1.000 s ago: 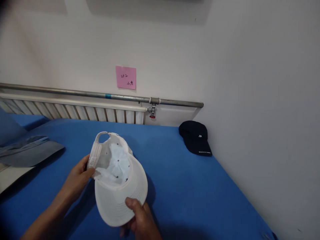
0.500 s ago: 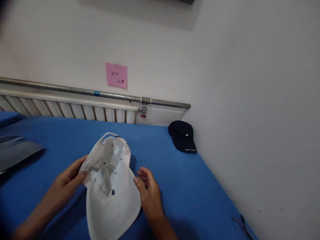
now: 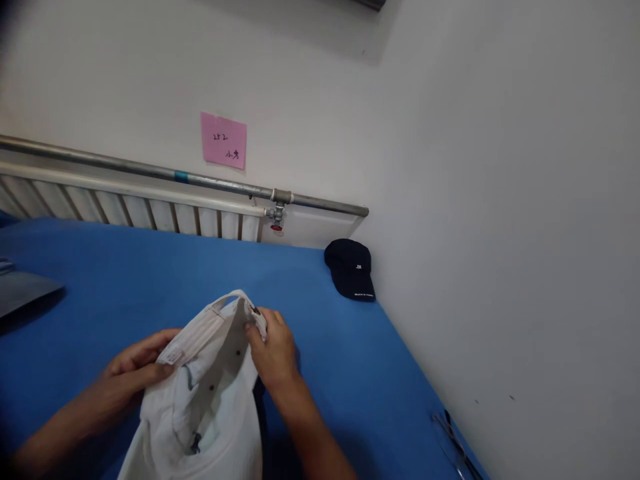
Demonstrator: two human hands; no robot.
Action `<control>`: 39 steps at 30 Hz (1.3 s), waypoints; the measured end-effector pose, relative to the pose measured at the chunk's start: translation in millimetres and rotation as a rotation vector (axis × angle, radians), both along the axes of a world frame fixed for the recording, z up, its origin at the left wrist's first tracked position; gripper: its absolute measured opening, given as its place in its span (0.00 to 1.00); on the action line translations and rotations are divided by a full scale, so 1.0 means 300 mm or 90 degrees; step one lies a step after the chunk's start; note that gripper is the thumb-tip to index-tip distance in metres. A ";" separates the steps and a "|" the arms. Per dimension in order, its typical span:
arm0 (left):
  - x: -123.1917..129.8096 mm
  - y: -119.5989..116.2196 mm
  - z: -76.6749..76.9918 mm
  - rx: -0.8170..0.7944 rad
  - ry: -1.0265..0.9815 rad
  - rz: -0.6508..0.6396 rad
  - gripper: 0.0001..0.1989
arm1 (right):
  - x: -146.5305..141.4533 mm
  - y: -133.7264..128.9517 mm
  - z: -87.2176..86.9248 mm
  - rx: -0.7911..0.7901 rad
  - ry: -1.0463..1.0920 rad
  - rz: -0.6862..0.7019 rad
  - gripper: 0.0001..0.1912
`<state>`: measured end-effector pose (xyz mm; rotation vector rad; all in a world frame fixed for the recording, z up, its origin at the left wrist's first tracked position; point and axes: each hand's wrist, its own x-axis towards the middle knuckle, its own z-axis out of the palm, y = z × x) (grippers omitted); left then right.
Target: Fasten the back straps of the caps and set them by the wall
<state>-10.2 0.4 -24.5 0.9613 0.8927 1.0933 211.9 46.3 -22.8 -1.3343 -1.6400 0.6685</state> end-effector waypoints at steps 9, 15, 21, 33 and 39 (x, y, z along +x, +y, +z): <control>0.003 0.016 0.013 0.192 0.393 0.155 0.11 | 0.041 -0.003 -0.057 0.050 -0.101 -0.023 0.10; -0.016 0.007 0.057 0.230 0.592 0.336 0.11 | 0.063 0.003 -0.075 0.108 -0.101 -0.056 0.18; -0.030 0.012 0.056 0.304 0.656 0.316 0.15 | 0.034 -0.045 -0.039 0.244 -0.117 -0.007 0.19; -0.049 0.027 0.047 0.376 0.665 0.387 0.13 | 0.014 -0.052 -0.017 0.293 -0.168 0.010 0.18; -0.064 0.031 0.052 0.313 0.683 0.340 0.16 | -0.011 -0.066 -0.001 0.098 -0.110 -0.022 0.24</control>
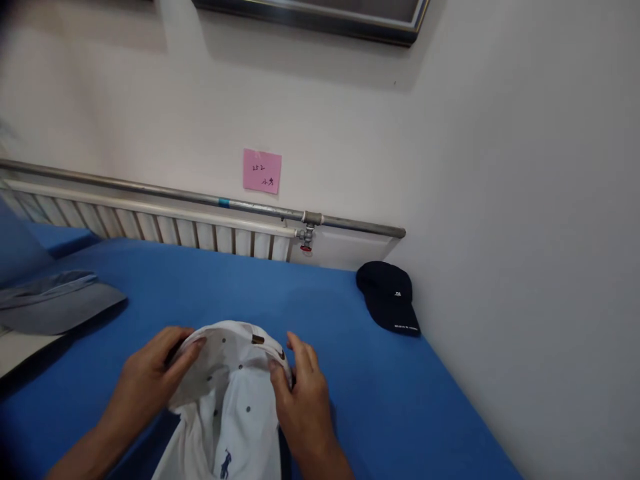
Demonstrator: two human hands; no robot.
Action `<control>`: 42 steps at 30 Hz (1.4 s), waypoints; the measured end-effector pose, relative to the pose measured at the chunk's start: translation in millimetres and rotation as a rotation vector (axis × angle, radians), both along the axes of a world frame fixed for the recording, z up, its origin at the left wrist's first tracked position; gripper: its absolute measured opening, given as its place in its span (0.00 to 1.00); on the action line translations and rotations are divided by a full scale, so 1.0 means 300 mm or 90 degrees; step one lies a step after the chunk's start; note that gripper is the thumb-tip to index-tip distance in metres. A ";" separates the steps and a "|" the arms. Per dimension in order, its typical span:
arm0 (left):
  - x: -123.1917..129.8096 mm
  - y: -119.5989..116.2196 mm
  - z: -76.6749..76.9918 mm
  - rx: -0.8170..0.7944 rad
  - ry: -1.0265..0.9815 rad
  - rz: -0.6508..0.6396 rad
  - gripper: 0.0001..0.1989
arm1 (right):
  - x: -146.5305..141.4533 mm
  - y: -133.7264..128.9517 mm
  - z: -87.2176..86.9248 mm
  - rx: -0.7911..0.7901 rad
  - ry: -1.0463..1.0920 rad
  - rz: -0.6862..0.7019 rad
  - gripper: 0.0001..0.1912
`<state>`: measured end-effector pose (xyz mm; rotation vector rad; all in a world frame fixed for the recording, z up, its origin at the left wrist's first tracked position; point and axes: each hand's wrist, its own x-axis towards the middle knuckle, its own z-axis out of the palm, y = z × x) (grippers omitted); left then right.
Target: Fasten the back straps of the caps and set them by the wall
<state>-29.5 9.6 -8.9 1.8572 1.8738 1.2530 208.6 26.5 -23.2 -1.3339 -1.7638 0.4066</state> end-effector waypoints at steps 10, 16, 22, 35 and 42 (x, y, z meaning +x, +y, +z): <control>-0.011 0.002 0.027 -0.062 0.000 0.040 0.15 | -0.003 -0.024 0.020 -0.155 -0.027 0.111 0.16; -0.014 -0.004 0.019 -0.019 0.018 0.062 0.18 | 0.001 -0.032 0.011 -0.097 -0.042 0.112 0.19; -0.004 -0.005 0.031 -0.070 -0.067 0.034 0.19 | 0.010 -0.030 0.001 -0.097 0.030 0.091 0.17; 0.042 0.011 -0.027 -0.193 -0.303 -0.155 0.18 | 0.048 -0.024 0.044 -0.085 0.161 0.001 0.20; 0.111 -0.060 -0.038 0.147 -0.055 -0.163 0.13 | 0.065 -0.022 0.065 -0.025 0.177 -0.086 0.18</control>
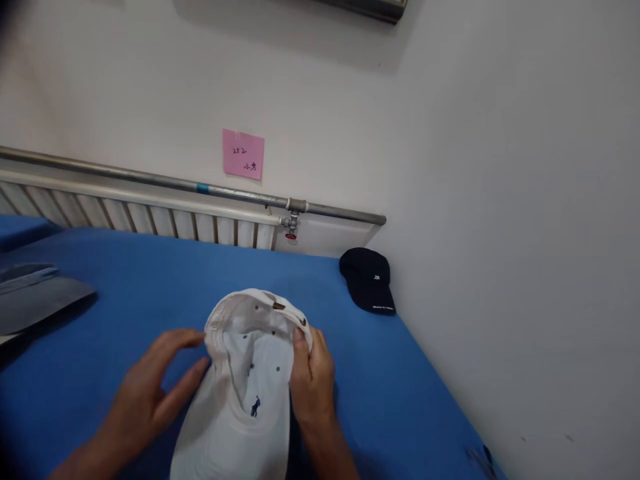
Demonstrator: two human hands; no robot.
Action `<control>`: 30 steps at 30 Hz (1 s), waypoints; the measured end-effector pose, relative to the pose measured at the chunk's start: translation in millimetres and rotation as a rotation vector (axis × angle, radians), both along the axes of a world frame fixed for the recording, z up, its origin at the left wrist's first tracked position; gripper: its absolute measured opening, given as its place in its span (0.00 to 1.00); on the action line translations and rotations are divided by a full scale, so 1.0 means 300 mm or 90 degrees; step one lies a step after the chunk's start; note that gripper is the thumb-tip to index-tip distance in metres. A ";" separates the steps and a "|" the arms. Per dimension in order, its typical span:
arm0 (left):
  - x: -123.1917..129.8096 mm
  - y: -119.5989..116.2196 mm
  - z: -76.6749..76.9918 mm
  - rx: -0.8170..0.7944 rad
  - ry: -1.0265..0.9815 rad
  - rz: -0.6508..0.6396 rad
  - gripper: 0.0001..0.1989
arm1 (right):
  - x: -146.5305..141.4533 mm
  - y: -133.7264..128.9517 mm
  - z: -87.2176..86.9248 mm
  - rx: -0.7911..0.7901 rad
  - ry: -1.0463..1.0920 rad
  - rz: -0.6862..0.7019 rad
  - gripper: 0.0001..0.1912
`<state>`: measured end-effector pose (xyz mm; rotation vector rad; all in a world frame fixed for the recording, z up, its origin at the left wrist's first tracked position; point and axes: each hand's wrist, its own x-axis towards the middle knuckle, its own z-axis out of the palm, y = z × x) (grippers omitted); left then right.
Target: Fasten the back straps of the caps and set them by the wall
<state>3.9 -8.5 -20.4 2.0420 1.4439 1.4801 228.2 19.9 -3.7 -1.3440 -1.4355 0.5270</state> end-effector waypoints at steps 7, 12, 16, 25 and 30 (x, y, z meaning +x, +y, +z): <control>0.125 -0.118 -0.047 -0.403 -0.137 -0.279 0.38 | -0.048 -0.051 0.043 0.110 -0.083 0.069 0.11; 0.162 -0.097 0.018 -0.496 -0.366 -0.420 0.32 | -0.085 -0.069 0.041 0.160 -0.052 0.212 0.09; 0.130 -0.074 0.066 -0.528 -0.601 -0.400 0.27 | -0.068 -0.084 0.038 0.233 -0.054 0.209 0.12; -0.107 0.024 0.090 -0.507 -0.893 -0.460 0.18 | -0.032 -0.048 -0.039 -0.130 0.179 0.106 0.18; -0.120 0.037 0.102 -0.465 -0.874 -0.494 0.18 | -0.158 -0.066 -0.120 -0.449 0.541 0.414 0.24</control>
